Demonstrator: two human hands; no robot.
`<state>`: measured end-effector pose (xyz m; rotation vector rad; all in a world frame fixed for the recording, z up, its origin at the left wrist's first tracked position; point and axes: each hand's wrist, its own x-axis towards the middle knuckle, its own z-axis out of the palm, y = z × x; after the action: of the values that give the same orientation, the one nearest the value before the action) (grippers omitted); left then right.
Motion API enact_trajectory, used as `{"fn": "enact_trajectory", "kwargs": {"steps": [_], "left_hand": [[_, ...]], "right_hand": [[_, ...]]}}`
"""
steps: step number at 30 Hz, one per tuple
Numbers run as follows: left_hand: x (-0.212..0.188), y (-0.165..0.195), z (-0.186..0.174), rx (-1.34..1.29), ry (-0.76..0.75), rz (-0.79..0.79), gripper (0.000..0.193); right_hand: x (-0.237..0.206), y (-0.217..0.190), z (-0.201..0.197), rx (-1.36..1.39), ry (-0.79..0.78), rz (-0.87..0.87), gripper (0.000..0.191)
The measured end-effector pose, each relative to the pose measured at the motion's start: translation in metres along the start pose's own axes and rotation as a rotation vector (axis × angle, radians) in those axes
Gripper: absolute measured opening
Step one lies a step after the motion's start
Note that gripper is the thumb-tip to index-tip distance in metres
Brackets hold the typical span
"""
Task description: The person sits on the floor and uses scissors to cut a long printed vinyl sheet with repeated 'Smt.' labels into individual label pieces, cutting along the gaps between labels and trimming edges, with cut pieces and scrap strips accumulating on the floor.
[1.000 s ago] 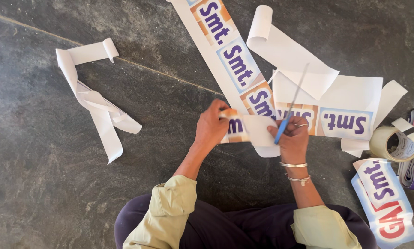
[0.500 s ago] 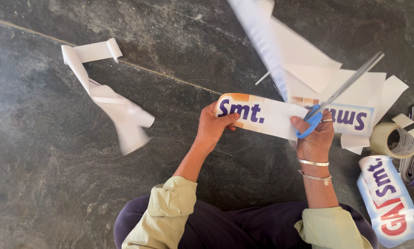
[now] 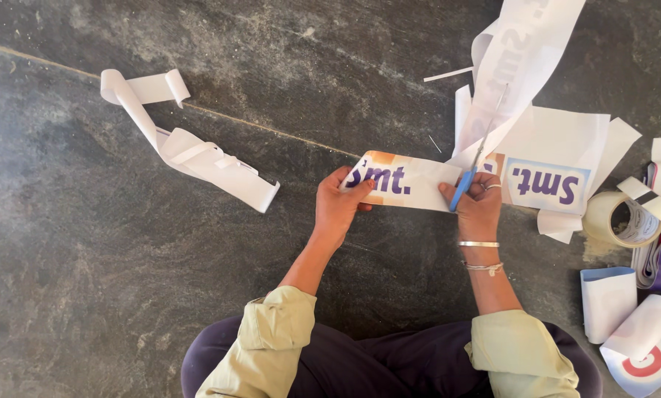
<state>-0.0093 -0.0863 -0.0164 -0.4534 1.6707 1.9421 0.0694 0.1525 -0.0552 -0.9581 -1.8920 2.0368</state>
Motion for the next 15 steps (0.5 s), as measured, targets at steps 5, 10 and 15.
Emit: {"fn": "enact_trajectory", "kwargs": {"steps": [5, 10, 15], "left_hand": [[0.002, 0.007, -0.005, -0.344, 0.026, -0.121, 0.017], [0.003, 0.005, -0.007, -0.462, 0.019, -0.103, 0.018], [0.006, 0.012, -0.010, -0.509, 0.007, 0.207, 0.018]], "right_hand": [[-0.018, -0.001, 0.016, -0.098, 0.070, 0.115, 0.042], [-0.057, 0.003, 0.044, -0.106, 0.058, 0.316, 0.045], [-0.088, -0.004, 0.059, 0.035, -0.190, 0.565, 0.044]]}}
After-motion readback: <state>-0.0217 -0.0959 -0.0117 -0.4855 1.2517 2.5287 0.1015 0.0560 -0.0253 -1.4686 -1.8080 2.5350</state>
